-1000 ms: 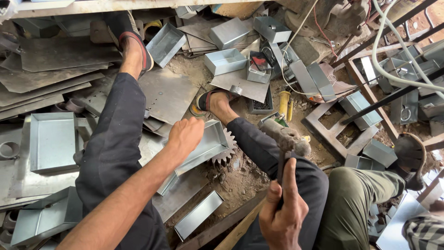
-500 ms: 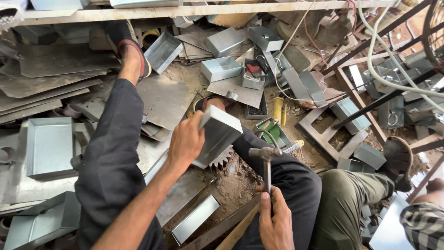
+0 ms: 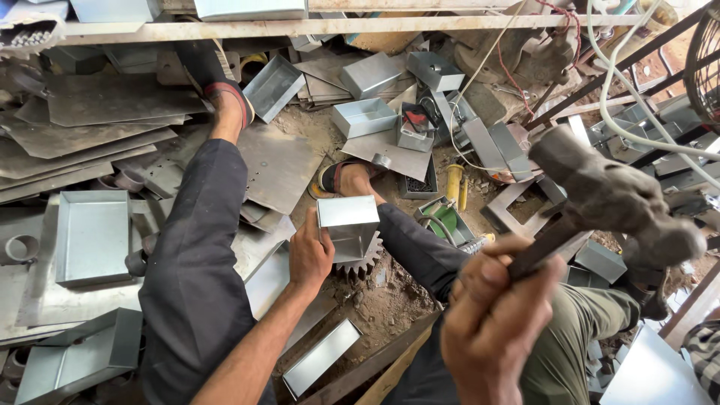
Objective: The person shapes and finishes small metal boxes by hammering the edges and surfaces against a large gear wheel used as an anvil.
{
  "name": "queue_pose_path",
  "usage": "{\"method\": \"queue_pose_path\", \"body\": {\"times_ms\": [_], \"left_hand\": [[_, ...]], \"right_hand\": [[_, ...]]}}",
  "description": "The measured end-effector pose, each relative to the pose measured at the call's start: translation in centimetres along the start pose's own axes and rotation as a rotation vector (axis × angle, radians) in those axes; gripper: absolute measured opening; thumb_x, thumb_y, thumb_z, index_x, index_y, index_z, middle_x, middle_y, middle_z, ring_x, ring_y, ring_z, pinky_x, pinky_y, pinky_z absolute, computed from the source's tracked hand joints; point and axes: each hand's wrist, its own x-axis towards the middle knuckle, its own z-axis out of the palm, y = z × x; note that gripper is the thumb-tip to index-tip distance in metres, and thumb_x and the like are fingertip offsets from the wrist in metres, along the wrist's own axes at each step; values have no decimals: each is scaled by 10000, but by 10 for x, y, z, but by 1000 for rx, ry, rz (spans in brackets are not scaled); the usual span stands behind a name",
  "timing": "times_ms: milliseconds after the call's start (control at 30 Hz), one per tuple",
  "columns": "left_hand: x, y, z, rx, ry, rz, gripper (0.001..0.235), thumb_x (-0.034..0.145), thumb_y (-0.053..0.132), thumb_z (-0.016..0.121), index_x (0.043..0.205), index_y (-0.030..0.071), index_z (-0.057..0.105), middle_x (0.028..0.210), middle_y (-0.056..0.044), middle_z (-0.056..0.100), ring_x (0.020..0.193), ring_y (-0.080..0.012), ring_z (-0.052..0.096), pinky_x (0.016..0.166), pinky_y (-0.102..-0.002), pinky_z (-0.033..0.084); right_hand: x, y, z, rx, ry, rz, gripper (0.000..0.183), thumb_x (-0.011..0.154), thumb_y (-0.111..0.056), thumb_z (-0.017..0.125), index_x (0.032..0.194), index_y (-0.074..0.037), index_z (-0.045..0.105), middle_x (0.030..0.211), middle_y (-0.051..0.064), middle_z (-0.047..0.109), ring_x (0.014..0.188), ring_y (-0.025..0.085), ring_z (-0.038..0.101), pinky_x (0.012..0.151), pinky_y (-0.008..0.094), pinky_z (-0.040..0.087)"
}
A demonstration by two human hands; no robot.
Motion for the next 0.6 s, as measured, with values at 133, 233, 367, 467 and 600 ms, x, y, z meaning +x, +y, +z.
{"method": "queue_pose_path", "body": {"times_ms": [133, 233, 367, 467, 600], "left_hand": [[1, 3, 0, -59, 7, 26, 326, 950, 24, 540, 1259, -41, 459, 812, -213, 689, 730, -374, 753, 597, -461, 633], [0, 2, 3, -73, -79, -195, 406, 950, 50, 532, 1345, 2, 449, 882, -216, 677, 658, -363, 750, 470, -444, 593], [-13, -5, 7, 27, -12, -61, 371, 931, 11, 563, 1289, -23, 474, 813, -224, 694, 696, -356, 753, 552, -444, 643], [-4, -7, 11, 23, 36, 21, 395, 907, -3, 581, 1284, -34, 466, 836, -239, 697, 717, -369, 750, 584, -442, 648], [-6, -9, 13, -64, -7, -43, 321, 955, -6, 539, 1267, -4, 465, 846, -221, 703, 717, -348, 770, 564, -426, 662]], "right_hand": [[14, 39, 38, -373, -348, -3, 182, 1099, -166, 374, 1134, -12, 465, 645, 75, 550, 412, 142, 438, 350, 318, 343], [21, 41, 34, -319, -574, 250, 195, 1078, -202, 400, 1053, -29, 489, 615, 100, 601, 400, 132, 517, 336, 315, 389], [34, 8, 8, -316, -449, 420, 214, 1046, -254, 379, 1056, -97, 524, 543, 71, 590, 364, 162, 474, 309, 349, 345], [25, -2, -1, -152, -195, -6, 251, 1135, -251, 376, 1054, -33, 471, 573, 41, 528, 440, 105, 478, 393, 287, 364], [-14, 36, 39, 26, -197, 103, 219, 1131, -236, 359, 1067, -41, 436, 610, 26, 495, 435, 111, 436, 344, 292, 333]]}}
